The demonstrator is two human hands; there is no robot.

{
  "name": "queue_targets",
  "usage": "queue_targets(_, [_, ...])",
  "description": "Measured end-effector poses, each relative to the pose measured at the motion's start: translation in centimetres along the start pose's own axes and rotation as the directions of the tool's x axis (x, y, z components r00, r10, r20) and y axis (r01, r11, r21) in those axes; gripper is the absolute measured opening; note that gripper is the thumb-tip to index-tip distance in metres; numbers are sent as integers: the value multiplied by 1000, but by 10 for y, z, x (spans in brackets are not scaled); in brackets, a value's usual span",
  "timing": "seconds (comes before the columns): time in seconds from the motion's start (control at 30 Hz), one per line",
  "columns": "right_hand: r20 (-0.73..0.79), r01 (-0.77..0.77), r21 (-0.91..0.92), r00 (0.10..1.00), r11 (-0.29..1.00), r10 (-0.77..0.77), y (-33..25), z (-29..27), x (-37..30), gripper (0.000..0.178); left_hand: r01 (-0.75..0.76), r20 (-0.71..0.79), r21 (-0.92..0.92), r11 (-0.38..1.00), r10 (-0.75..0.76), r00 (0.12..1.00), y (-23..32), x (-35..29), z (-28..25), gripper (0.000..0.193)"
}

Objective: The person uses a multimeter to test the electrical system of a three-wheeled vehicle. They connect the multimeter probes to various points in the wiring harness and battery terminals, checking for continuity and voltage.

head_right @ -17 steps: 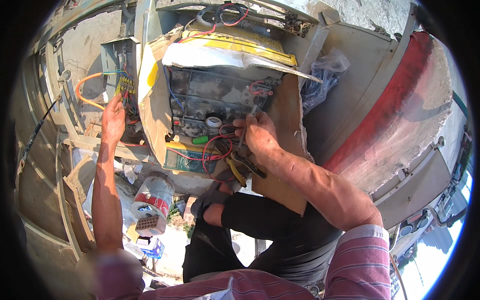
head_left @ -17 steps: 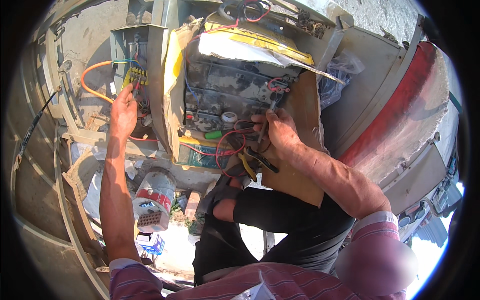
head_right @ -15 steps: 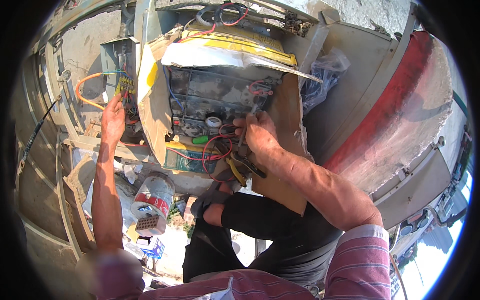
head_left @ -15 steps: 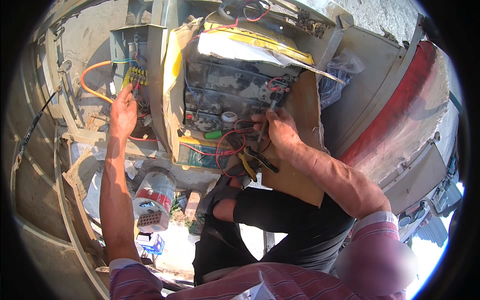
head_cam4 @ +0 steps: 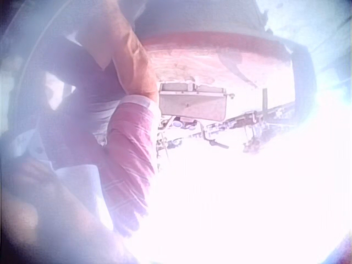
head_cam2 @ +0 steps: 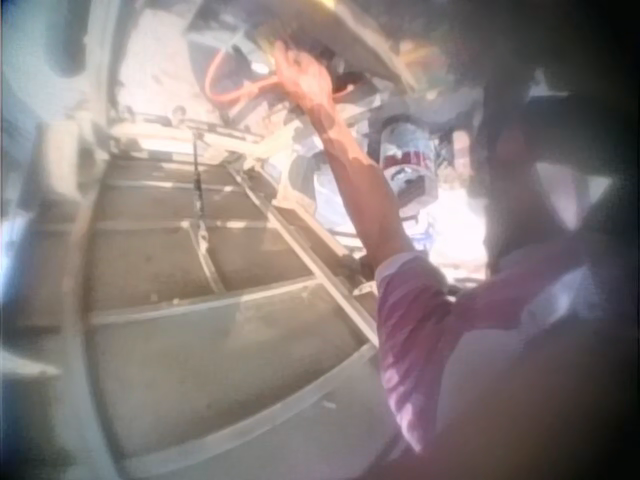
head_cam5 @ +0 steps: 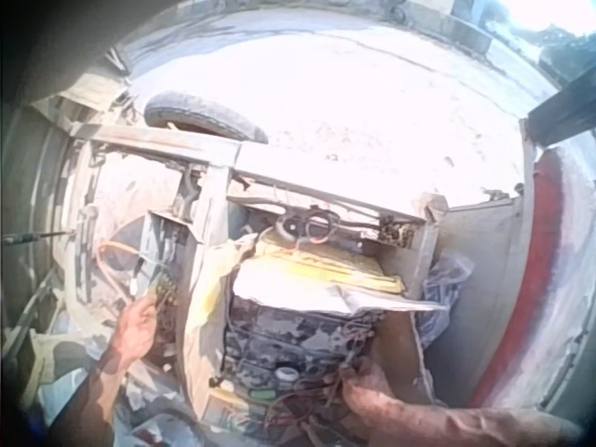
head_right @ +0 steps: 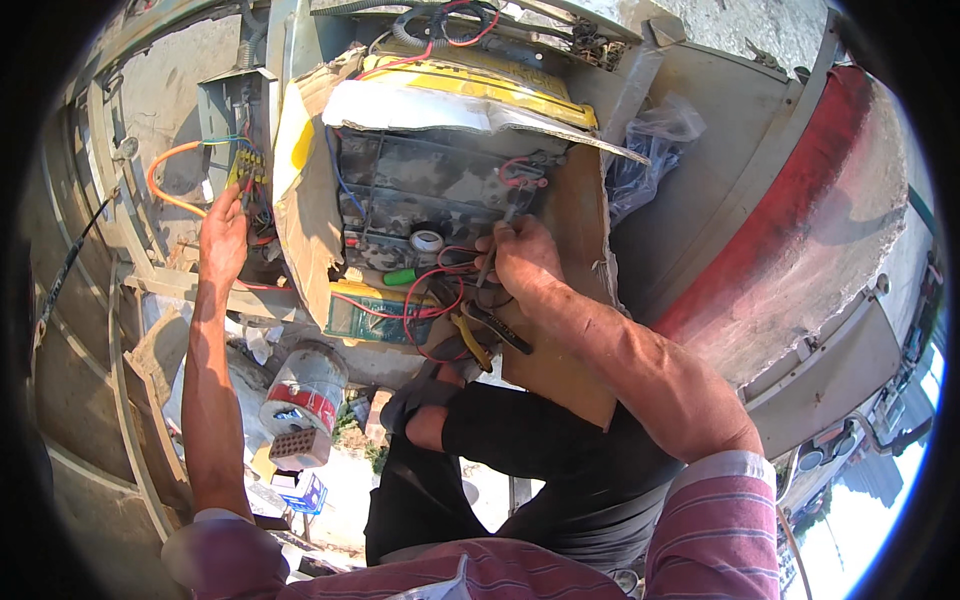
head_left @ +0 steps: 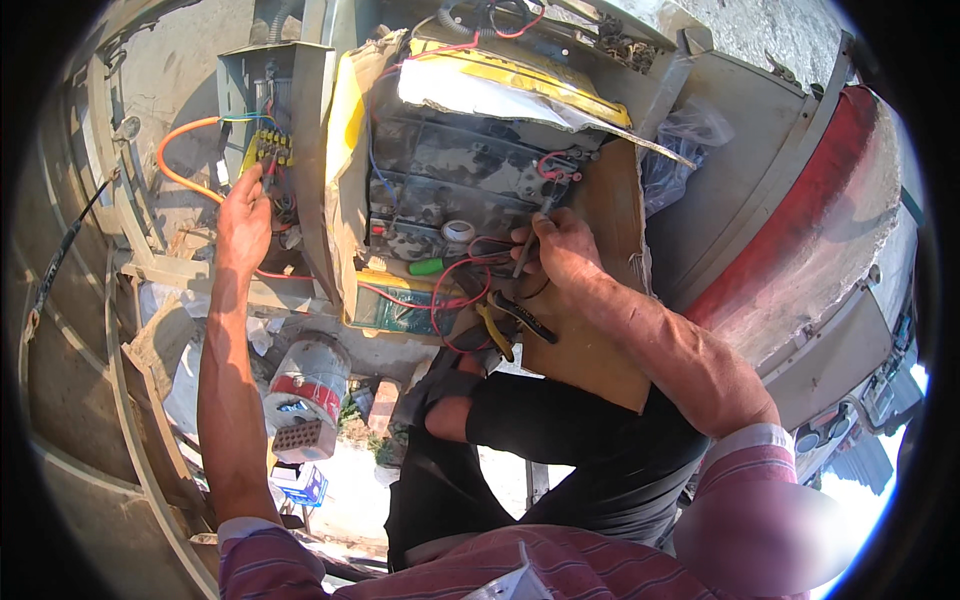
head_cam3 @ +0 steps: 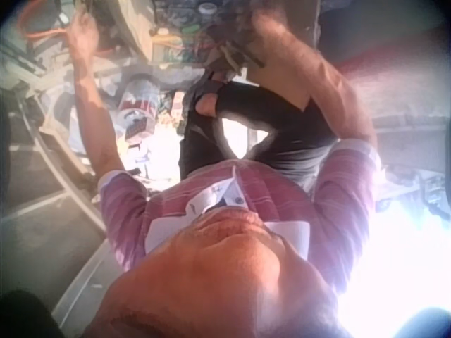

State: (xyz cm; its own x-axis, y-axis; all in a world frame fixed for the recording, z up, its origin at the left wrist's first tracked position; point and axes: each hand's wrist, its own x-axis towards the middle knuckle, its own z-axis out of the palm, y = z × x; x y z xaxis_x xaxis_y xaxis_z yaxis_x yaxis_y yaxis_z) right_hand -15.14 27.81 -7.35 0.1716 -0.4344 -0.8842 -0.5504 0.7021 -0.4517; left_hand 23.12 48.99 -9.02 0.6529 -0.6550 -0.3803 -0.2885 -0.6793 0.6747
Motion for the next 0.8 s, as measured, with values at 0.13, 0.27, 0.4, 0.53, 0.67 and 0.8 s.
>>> queue_targets(0.13, [-10, 34, -42, 999, 999, -35, 2, -2, 4, 20, 53, 11, 11, 999, -53, 999, 10, -3, 0, 55])
queue_targets(0.27, [-12, 55, -61, 998, 997, -56, 0, -3, 5, 19, 76, 30, 42, 996, -78, 997, 18, -5, -1, 55])
queue_targets(0.4, [27, 70, -68, 997, 995, -68, -8, -6, 1, 22, 95, 58, -39, 995, -92, 994, 15, -3, 0, 54])
queue_targets(0.53, [89, 17, -42, 996, 999, -14, -15, -7, -1, 22, 85, 62, -139, 987, -77, 995, 5, 0, 2, 54])
queue_targets(0.67, [110, -15, 30, 994, 999, 12, -15, -5, 0, 23, 39, 15, 4, 999, -39, 999, -3, 3, 2, 54])
queue_targets(0.8, [90, -2, 96, 996, 995, -6, -10, 2, 3, 22, 32, 11, -3, 999, -32, 999, -7, 5, 1, 54])
